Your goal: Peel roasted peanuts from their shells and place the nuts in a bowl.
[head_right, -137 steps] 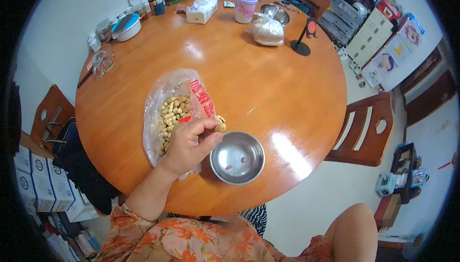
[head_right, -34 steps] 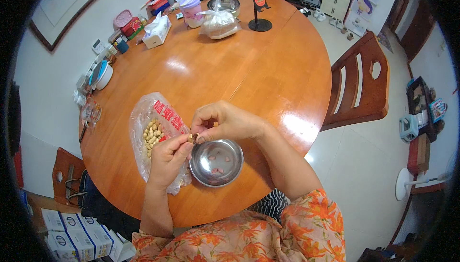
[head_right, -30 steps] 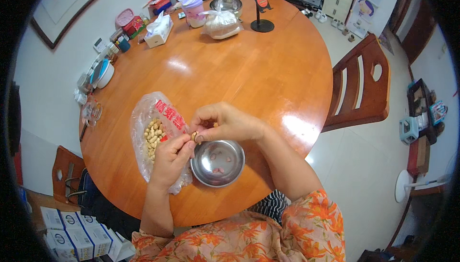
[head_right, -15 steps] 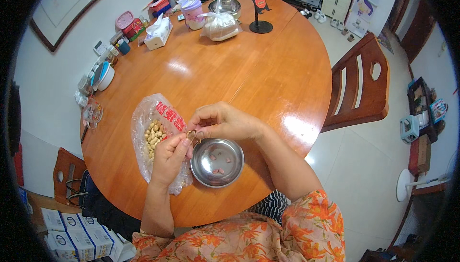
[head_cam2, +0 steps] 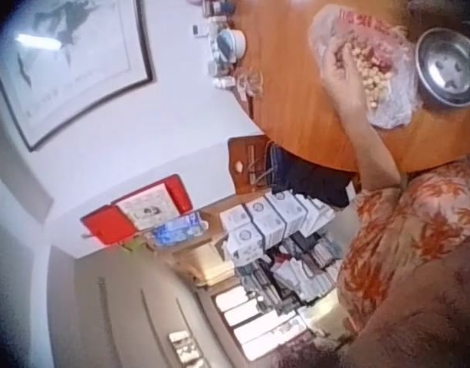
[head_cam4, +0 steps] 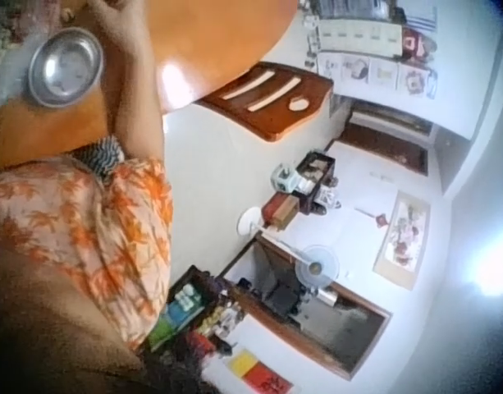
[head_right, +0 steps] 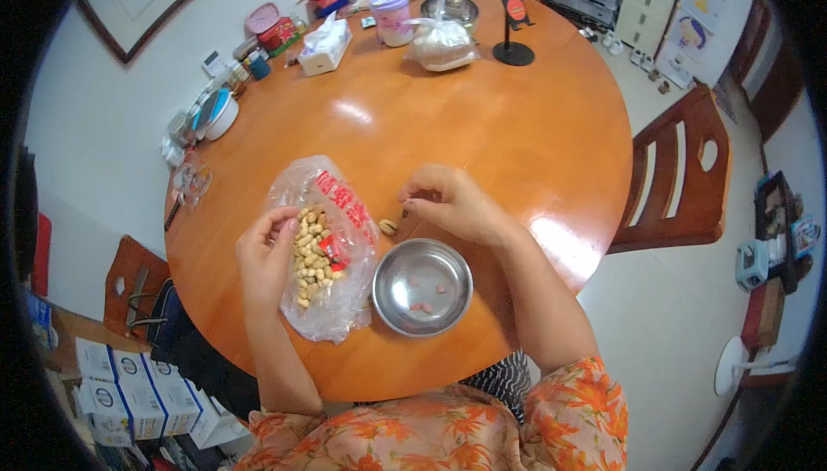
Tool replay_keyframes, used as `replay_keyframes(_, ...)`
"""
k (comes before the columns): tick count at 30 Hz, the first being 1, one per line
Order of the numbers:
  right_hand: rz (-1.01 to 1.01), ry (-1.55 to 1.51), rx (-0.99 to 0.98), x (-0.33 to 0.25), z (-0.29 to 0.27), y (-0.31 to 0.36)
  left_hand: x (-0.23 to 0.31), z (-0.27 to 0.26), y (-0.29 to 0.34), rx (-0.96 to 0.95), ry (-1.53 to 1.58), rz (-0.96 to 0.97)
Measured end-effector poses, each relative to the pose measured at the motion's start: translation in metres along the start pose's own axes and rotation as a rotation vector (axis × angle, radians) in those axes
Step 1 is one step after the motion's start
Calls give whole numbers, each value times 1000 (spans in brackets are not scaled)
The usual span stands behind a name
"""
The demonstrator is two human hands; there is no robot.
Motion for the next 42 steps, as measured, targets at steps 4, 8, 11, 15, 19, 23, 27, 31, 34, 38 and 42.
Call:
replay_keyframes(4, -134, 221, -68, -1, 6, -4, -16, -12, 1, -152, -411, 4)
replay_keyframes(8, -110, 223, -4, -3, 8, -5, -23, 3, -3, -181, -461, 2)
replay_keyframes(11, -127, 294, 7, -4, 9, -5, -30, 12, -6, -151, -430, 62)
replay_keyframes(15, -76, 229, 25, -6, 8, -4, -38, 17, -10, -177, -502, 142)
replay_keyframes(19, -112, 209, 63, -3, 7, -2, -47, 17, -14, -156, -355, 95)
replay_keyframes(23, -85, 143, 80, -10, 10, -2, -36, 14, -11, -62, -205, 17)
replay_keyframes(27, -221, 87, 42, -20, 7, 3, -13, 25, -5, -190, 714, -122)
replay_keyframes(31, -320, 57, -23, -29, 12, 6, 3, 47, 9, -358, 860, -156)
replay_keyframes(34, -354, 43, -54, -35, 16, 6, 22, 56, 15, -428, 872, -106)
replay_keyframes(38, -385, 0, -130, -42, 18, 9, 21, 66, 14, -468, 961, -143)
replay_keyframes(42, -385, 13, -170, -49, 23, 8, 23, 69, 15, -382, 1047, -139)
Point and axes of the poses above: each hand's wrist, its own y-axis away from the middle knuckle, its own z-axis out of the palm, x = y × z, the point moved 2 cm from there along -y, towards the middle knuckle, and after that the axes turned 10 degrees about -x, right-handed, at the moved point
